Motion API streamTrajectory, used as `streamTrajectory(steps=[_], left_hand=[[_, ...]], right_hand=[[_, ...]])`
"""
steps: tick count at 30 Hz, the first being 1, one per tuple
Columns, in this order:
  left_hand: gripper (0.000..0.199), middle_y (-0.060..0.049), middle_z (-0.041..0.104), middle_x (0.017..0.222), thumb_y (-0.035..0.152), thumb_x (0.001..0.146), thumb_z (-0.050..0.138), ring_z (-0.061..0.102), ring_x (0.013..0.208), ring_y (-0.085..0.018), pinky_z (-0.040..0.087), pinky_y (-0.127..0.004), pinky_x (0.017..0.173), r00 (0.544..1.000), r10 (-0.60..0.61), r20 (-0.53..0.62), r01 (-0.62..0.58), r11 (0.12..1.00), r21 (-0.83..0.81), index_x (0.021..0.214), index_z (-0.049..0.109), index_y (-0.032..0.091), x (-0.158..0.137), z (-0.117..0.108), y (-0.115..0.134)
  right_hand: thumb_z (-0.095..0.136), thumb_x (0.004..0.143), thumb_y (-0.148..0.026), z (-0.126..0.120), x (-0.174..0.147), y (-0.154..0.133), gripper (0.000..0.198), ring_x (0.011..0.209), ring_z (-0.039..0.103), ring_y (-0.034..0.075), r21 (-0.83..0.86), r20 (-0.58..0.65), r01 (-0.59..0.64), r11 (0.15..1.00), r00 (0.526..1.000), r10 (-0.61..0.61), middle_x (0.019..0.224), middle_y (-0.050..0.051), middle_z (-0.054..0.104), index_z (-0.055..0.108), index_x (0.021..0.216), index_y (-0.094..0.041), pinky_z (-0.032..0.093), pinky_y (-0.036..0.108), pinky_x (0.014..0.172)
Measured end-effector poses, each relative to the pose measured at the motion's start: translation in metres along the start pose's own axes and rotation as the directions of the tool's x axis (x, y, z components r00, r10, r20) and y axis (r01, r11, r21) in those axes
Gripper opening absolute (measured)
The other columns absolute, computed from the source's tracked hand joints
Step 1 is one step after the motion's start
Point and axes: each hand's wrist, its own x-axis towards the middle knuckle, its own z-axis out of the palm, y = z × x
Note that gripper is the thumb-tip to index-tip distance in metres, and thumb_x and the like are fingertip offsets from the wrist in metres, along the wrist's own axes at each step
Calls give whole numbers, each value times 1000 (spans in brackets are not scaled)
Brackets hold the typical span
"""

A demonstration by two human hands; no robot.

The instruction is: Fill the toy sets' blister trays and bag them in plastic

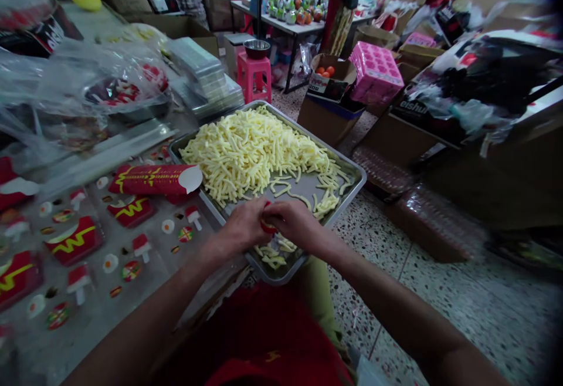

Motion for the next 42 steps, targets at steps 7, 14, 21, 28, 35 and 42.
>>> streamTrajectory(steps=[7, 14, 21, 28, 35, 42], left_hand=[[50, -5, 70, 112, 19, 64, 71, 67, 105, -25, 53, -37, 95, 980, 99, -174, -148, 942, -300, 112, 60, 23, -10, 1, 4], [65, -9, 69, 126, 22, 63, 79, 66, 116, -27, 51, -41, 105, 981, 142, -135, -183, 908, -376, 126, 59, 21, -8, 2, -2], [78, -9, 65, 136, 31, 64, 88, 63, 122, -27, 49, -42, 108, 985, -4, -173, -60, 930, -362, 135, 55, 22, -4, -14, -14], [80, -9, 64, 136, 31, 64, 89, 62, 124, -25, 47, -41, 110, 982, -34, -188, -25, 954, -300, 135, 54, 20, -9, -25, -20], [81, -13, 66, 133, 40, 60, 89, 63, 121, -33, 49, -43, 104, 980, -151, -128, 142, 987, -77, 132, 57, 19, -3, -20, -6], [66, -8, 73, 109, 49, 61, 87, 70, 97, -32, 53, -40, 78, 944, -286, -165, 267, 955, -126, 117, 62, 24, 9, -5, 19]], right_hand=[[66, 88, -15, 16, -27, -11, 10, 76, 65, 20, -17, -325, -119, 993, 940, 107, 81, 3, 73, 71, 85, -23, 45, 31, 73], [61, 91, -13, -5, -21, -7, 12, 70, 64, 15, 239, -149, 53, 970, 989, -17, 83, 1, 73, 67, 86, -22, 46, 26, 65], [65, 86, -9, -78, 39, 74, 43, 111, 65, 20, -238, 94, 222, 945, 974, -205, 135, 5, 66, 71, 125, -28, 49, 32, 90], [60, 90, -11, -59, 65, 85, 27, 85, 64, 17, -438, 378, 355, 826, 906, -190, 100, 5, 73, 78, 103, -26, 42, 28, 70], [71, 69, -15, -42, 57, 92, 13, 63, 60, 14, -26, -32, -199, 980, 980, 198, 72, 1, 71, 78, 80, -18, 42, 26, 60], [77, 65, -34, -27, 36, 47, 25, 59, 61, 13, 736, -240, -135, 664, 864, 442, 70, 1, 70, 75, 83, -17, 50, 27, 61]])
